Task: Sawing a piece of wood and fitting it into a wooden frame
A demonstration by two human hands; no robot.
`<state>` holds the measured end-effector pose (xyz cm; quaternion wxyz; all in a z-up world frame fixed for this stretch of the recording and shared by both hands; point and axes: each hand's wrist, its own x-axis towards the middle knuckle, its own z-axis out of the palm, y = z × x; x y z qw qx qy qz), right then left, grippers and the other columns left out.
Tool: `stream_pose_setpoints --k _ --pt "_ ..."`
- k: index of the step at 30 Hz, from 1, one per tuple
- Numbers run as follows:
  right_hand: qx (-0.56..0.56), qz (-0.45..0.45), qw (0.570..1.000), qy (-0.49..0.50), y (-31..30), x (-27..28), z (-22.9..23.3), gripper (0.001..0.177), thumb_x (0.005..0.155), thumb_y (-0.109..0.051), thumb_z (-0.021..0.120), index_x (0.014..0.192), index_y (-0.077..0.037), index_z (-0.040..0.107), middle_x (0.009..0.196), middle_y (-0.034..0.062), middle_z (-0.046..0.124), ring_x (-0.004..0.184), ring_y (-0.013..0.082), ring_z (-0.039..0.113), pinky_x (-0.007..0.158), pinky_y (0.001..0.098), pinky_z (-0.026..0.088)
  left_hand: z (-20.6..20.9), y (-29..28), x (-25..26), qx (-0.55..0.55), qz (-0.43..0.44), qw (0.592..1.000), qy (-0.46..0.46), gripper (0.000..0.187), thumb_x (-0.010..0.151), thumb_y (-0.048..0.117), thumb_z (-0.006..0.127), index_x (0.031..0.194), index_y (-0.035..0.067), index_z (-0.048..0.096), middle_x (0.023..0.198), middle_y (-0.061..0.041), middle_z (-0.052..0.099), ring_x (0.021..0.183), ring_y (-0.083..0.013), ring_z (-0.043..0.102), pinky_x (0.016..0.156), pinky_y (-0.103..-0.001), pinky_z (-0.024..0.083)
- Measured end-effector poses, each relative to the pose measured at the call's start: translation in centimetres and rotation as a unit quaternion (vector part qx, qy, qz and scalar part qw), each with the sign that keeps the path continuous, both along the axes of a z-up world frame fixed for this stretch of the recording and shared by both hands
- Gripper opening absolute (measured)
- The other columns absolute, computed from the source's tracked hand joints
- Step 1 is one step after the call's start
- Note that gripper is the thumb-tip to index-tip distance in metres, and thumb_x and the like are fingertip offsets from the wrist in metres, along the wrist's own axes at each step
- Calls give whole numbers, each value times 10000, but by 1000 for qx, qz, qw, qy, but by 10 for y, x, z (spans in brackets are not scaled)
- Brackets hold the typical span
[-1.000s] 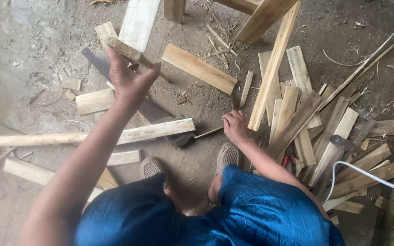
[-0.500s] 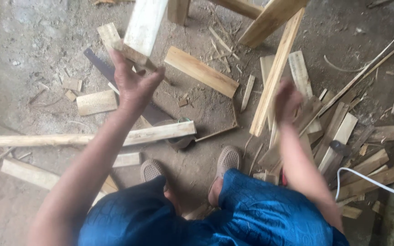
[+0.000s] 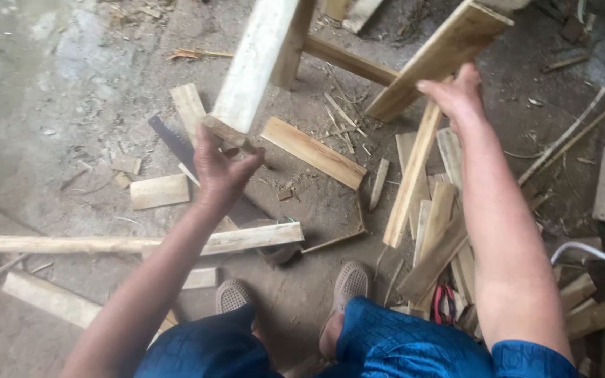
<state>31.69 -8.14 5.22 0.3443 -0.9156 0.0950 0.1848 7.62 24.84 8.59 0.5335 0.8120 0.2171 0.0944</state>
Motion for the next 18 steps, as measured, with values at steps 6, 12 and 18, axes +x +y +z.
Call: stream_pose_setpoints --k 6,12,18 --pt "95 -72 993 -25 -15 6 -46 455 914 69 627 1328 -62 488 1256 137 526 850 120 702 736 202 671 -14 2 3 -333 23 941 -54 485 995 217 604 1362 32 346 1121 -102 437 950 -143 485 765 -207 565" --pt "125 -105 986 -27 -10 -4 -39 360 944 71 556 1236 -137 541 1005 38 583 718 95 673 586 169 651 -1 2 3 61 3 998 -29 662 800 53 810 1302 15 380 1080 -145 558 889 -196 661 761 -245 668" --pt "145 -101 982 -68 -15 -10 -49 394 912 86 547 1249 -118 575 1018 55 607 664 89 691 549 155 667 18 5 4 66 -33 996 -44 603 830 42 813 1264 4 395 1027 -130 601 865 -206 699 833 -287 684"
